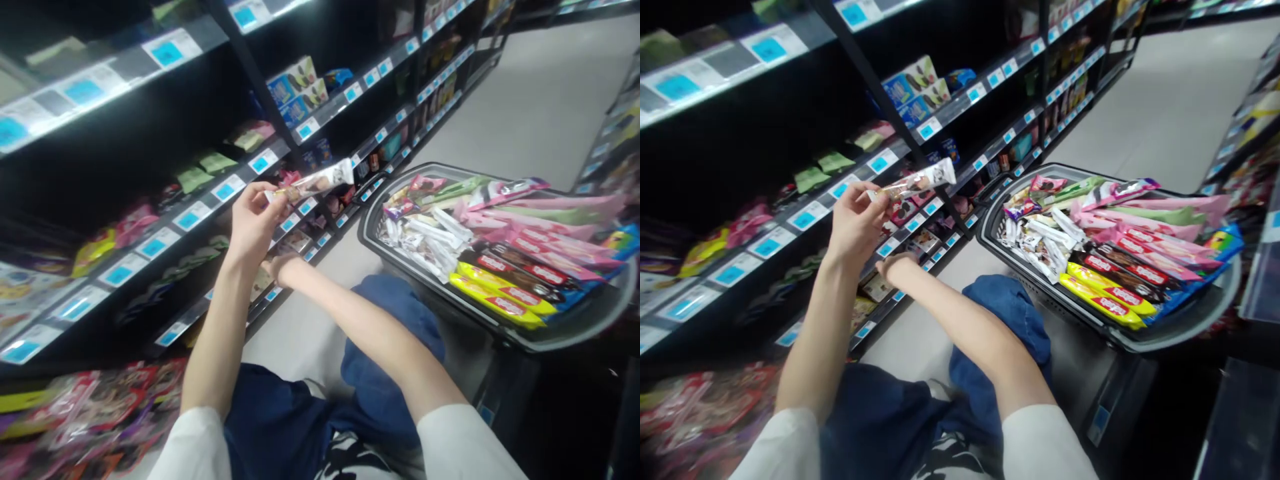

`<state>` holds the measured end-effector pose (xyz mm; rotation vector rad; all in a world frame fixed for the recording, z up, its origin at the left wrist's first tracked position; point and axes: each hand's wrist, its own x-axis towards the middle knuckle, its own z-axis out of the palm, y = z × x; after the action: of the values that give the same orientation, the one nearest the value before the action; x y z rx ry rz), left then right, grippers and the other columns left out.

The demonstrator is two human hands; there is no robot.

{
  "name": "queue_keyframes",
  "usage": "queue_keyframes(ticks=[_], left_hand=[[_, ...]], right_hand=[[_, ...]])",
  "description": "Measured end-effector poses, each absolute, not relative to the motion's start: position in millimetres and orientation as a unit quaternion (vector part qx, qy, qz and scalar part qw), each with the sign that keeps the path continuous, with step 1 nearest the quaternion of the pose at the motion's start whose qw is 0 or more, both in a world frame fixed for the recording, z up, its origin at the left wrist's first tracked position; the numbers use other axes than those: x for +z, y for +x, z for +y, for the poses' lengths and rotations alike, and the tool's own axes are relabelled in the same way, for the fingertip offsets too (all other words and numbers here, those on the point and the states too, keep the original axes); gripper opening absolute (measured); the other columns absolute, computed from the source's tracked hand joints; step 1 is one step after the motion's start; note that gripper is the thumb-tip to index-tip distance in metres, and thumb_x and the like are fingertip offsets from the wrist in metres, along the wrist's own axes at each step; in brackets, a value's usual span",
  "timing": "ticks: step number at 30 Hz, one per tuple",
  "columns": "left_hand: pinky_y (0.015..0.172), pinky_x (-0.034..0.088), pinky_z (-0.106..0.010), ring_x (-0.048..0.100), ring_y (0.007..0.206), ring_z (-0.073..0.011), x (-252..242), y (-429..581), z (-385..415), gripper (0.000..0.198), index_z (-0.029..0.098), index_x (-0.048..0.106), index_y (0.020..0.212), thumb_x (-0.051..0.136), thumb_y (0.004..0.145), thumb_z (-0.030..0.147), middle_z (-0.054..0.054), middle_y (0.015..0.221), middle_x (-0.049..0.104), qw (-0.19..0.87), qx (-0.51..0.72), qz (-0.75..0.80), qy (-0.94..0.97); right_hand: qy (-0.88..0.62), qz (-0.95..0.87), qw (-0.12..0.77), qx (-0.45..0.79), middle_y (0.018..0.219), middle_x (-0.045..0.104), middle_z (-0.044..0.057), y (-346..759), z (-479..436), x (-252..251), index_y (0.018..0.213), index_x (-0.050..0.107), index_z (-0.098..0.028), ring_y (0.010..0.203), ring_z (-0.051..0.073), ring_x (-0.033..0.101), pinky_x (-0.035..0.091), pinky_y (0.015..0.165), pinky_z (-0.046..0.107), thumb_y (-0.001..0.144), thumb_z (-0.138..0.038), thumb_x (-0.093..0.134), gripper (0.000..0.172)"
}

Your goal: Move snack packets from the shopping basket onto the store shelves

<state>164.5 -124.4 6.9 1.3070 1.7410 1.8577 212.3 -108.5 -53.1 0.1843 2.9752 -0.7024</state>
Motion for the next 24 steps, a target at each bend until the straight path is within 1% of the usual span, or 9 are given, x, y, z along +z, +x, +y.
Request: queue_keyframes(ticks=[2,5,7,9,12,16,18,21,24], left_hand=[[0.055,0.048,-0.015,0.058,0.06,-0.0062,7,136,-127,0.038,0.021,0.058,0.089,0.086,0.071,0.037,0.003,0.079,0.063,0.135,0.686,0.596,0.395],[0.055,0.047,-0.013,0.059,0.062,-0.0052,-1,110,-145,0.04,0.021,0.058,0.089,0.089,0.068,0.036,0.003,0.079,0.063,0.123,0.726,0.585,0.341],[0.055,0.046,-0.013,0.057,0.061,-0.0046,-14,104,-169,0.042,0.02,0.059,0.09,0.09,0.066,0.036,0.004,0.077,0.061,0.105,0.735,0.584,0.328],[0.054,0.044,-0.014,0.056,0.06,-0.0044,-34,103,-196,0.045,0.02,0.059,0.09,0.09,0.064,0.038,0.004,0.077,0.06,0.086,0.737,0.599,0.301],[0.052,0.042,-0.015,0.057,0.06,-0.0054,-63,102,-229,0.047,0.02,0.057,0.089,0.089,0.063,0.041,0.004,0.075,0.059,0.075,0.736,0.631,0.233],[0.054,0.043,-0.017,0.057,0.062,-0.0067,-77,89,-245,0.046,0.02,0.054,0.091,0.085,0.066,0.043,0.003,0.074,0.058,0.056,0.726,0.651,0.213],[0.055,0.044,-0.017,0.057,0.063,-0.0072,-78,84,-246,0.045,0.02,0.055,0.093,0.084,0.068,0.044,0.003,0.074,0.058,0.047,0.721,0.653,0.227],[0.056,0.044,-0.019,0.057,0.063,-0.0082,-78,81,-248,0.042,0.019,0.058,0.093,0.082,0.07,0.044,0.002,0.073,0.059,0.034,0.712,0.655,0.25],[0.055,0.045,-0.02,0.056,0.061,-0.0087,-80,78,-253,0.039,0.018,0.059,0.093,0.081,0.072,0.043,0.002,0.071,0.059,0.013,0.698,0.666,0.262]], right_hand=[[0.063,0.976,0.046,-0.203,0.126,0.068,0.016,208,-105,-53,0.136,0.054,-0.014,0.116,0.03,0.066,0.055,0.094,0.048,0.089,-0.013,0.064,0.048],[0.1,0.98,-0.034,-0.169,0.131,0.064,0.021,212,-103,-48,0.149,0.036,-0.011,0.117,0.031,0.065,0.055,0.094,0.045,0.092,-0.018,0.057,0.061],[0.139,0.971,-0.102,-0.167,0.129,0.064,0.023,217,-104,-42,0.15,0.032,-0.01,0.114,0.031,0.067,0.055,0.091,0.042,0.095,-0.022,0.052,0.06],[0.17,0.958,-0.139,-0.182,0.129,0.063,0.023,221,-105,-38,0.144,0.037,-0.01,0.114,0.031,0.066,0.055,0.091,0.042,0.097,-0.024,0.045,0.049],[0.194,0.939,-0.136,-0.25,0.127,0.065,0.022,217,-102,-38,0.136,0.043,-0.011,0.114,0.031,0.066,0.053,0.094,0.042,0.098,-0.026,0.043,0.041],[0.205,0.884,-0.154,-0.392,0.132,0.065,0.014,200,-97,-46,0.144,0.036,-0.015,0.118,0.023,0.064,0.05,0.099,0.036,0.097,-0.025,0.042,0.049],[0.213,0.868,-0.182,-0.409,0.137,0.062,0.013,195,-97,-47,0.15,0.028,-0.015,0.117,0.02,0.064,0.049,0.101,0.033,0.096,-0.022,0.04,0.056],[0.209,0.903,-0.221,-0.305,0.139,0.059,0.016,198,-99,-43,0.156,0.022,-0.015,0.118,0.023,0.062,0.047,0.102,0.035,0.096,-0.018,0.043,0.065],[0.182,0.948,-0.216,-0.146,0.132,0.062,0.018,205,-98,-37,0.157,0.027,-0.019,0.12,0.029,0.059,0.046,0.099,0.04,0.097,-0.017,0.044,0.062]])
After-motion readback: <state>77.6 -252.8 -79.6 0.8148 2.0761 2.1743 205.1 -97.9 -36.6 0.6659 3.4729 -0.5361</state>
